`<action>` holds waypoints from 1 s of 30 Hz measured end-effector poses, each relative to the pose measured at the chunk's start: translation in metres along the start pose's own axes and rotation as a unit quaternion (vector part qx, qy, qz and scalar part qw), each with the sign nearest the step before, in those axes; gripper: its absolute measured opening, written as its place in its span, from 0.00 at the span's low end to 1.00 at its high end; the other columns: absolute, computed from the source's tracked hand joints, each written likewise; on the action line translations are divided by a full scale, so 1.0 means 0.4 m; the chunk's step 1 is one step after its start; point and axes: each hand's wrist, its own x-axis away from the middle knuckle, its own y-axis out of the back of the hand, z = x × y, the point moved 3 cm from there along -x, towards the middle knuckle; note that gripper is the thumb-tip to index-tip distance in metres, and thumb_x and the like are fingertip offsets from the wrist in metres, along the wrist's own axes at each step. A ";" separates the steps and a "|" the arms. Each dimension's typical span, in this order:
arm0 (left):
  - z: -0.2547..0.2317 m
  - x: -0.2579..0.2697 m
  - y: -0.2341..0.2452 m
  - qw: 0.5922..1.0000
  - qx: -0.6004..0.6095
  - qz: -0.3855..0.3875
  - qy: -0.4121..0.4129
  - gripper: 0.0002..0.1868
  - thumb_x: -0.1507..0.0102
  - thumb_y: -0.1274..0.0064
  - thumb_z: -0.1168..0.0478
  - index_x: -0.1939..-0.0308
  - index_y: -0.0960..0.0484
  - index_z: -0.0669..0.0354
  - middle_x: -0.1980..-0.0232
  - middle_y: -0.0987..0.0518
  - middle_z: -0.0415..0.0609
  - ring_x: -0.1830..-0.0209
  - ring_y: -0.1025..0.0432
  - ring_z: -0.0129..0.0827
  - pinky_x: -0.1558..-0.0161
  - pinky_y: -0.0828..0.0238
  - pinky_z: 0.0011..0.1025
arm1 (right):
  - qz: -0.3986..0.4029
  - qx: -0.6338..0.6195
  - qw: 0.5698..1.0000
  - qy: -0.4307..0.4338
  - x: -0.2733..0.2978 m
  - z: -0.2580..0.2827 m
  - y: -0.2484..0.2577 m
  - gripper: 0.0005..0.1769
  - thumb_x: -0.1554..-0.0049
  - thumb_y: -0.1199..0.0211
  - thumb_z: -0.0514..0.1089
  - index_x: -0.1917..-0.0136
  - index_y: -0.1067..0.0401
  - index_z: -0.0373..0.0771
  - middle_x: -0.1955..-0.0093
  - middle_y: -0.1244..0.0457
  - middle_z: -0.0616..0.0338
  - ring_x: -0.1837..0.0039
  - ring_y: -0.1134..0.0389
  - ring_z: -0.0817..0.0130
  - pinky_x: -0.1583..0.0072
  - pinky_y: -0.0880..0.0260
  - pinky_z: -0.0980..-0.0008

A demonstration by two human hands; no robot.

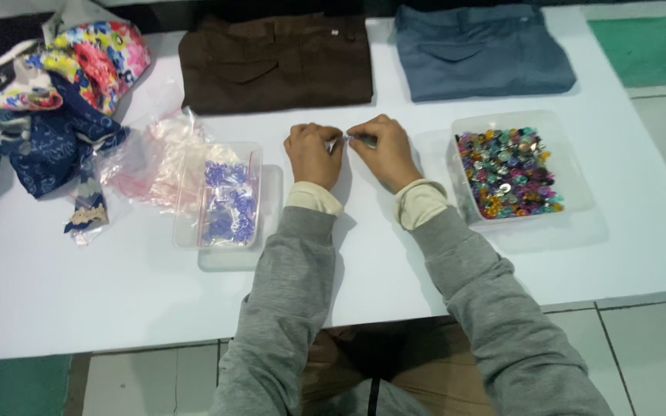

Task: Packaging small colorful beads into plastic bags on a work table

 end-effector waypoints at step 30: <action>-0.028 0.005 0.040 0.999 0.015 0.025 0.018 0.08 0.42 0.34 0.60 0.59 0.11 0.45 0.64 0.23 0.39 0.45 0.32 0.39 0.37 0.42 0.45 | 0.049 -0.006 0.998 -0.030 -0.001 0.049 0.035 0.14 0.47 0.29 0.42 0.46 0.20 0.48 0.52 0.36 0.61 0.42 0.35 0.56 0.39 0.40 0.54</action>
